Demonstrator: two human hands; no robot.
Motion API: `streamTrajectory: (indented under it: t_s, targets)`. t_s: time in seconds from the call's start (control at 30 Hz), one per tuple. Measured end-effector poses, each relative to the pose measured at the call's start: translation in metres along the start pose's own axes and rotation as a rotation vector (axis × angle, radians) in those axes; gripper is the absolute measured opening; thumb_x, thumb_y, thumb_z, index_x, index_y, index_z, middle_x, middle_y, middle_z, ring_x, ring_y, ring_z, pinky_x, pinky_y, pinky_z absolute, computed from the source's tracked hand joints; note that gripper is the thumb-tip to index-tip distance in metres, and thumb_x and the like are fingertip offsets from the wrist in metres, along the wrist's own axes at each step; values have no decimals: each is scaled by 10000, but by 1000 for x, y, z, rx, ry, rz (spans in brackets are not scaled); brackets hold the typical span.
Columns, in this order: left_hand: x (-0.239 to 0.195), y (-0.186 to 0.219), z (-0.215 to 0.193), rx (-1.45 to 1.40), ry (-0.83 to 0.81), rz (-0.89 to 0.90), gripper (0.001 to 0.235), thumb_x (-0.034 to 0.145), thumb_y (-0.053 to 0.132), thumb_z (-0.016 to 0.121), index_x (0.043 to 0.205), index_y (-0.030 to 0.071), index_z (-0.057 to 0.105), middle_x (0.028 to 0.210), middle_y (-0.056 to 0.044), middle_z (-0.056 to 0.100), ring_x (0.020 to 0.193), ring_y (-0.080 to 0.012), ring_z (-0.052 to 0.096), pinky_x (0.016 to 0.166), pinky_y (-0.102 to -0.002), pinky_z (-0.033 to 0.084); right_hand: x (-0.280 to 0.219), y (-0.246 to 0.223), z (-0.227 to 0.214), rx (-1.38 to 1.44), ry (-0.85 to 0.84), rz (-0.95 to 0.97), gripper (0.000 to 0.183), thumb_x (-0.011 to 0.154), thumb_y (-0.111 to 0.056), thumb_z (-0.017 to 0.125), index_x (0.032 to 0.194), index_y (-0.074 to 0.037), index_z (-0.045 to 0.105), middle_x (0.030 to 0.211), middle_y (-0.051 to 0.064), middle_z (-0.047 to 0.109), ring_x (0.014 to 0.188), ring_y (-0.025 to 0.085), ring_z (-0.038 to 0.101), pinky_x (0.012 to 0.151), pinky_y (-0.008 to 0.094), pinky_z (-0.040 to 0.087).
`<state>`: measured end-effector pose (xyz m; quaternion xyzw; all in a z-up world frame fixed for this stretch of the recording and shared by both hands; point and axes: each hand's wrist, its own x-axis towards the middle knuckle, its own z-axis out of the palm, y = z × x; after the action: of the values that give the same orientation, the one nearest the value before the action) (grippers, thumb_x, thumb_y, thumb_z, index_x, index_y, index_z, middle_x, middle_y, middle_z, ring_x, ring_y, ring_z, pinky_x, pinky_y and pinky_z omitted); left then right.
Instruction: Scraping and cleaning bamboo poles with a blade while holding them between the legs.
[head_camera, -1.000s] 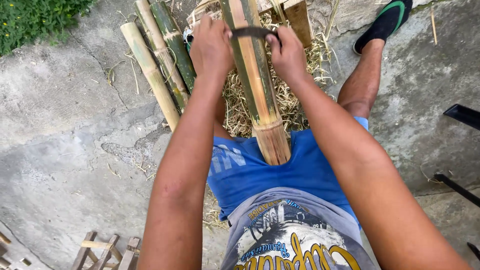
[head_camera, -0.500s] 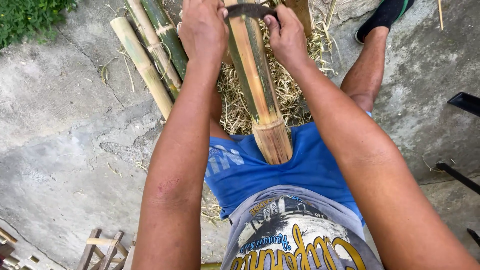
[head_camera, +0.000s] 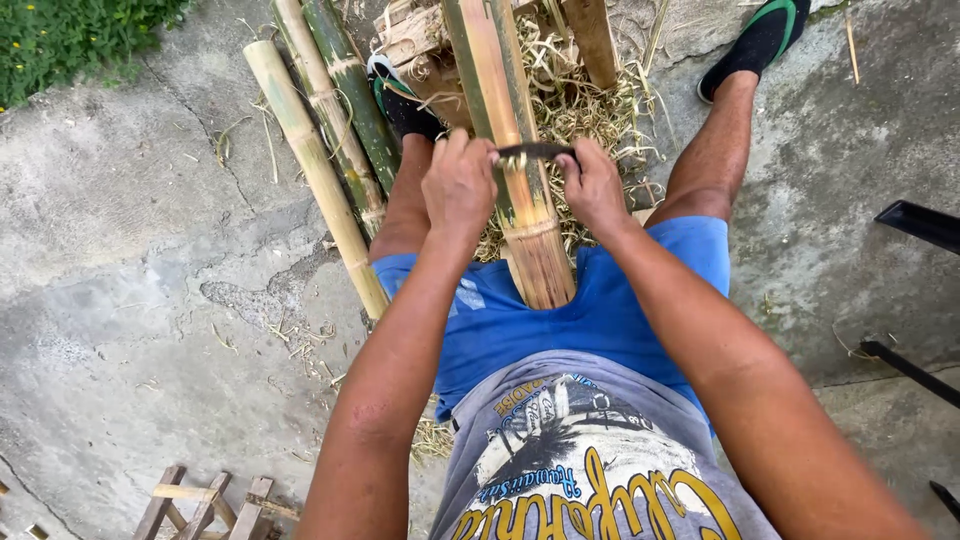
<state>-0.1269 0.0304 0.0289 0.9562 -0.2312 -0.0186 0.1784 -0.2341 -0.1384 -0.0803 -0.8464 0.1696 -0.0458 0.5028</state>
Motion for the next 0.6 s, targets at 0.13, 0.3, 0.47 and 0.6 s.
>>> streamTrajectory:
  t_s: [0.13,0.3,0.47,0.6]
  targets:
    - [-47,18,-9,-90,-146,-93,118,953,192,669,875,111,708,852,-71,551,818,-276,592,676,-446,519,-51,8,-11,-5,-75,40,246,1058,-204,599,942,-1,522,875,206,515,787,418,535,723,501,429]
    - [-118,26,-12,-187,-278,-172,72,929,133,677,886,88,714,871,-125,571,836,-335,603,701,-496,500,-94,-1,-49,-33,-232,58,213,1019,-207,606,937,-16,559,856,205,519,808,419,548,738,488,451]
    - [-107,29,-6,-333,-158,-274,42,923,143,694,924,107,716,904,-114,603,874,-334,610,751,-475,503,-80,-3,-48,-98,-299,40,213,999,-226,616,931,-26,589,867,188,559,837,415,584,723,489,462]
    - [-34,4,1,-292,-42,-259,22,905,128,707,886,118,712,903,-102,601,909,-325,608,776,-467,500,-7,2,-21,-121,-192,53,228,1031,-222,616,952,-13,573,876,212,544,808,425,562,721,498,448]
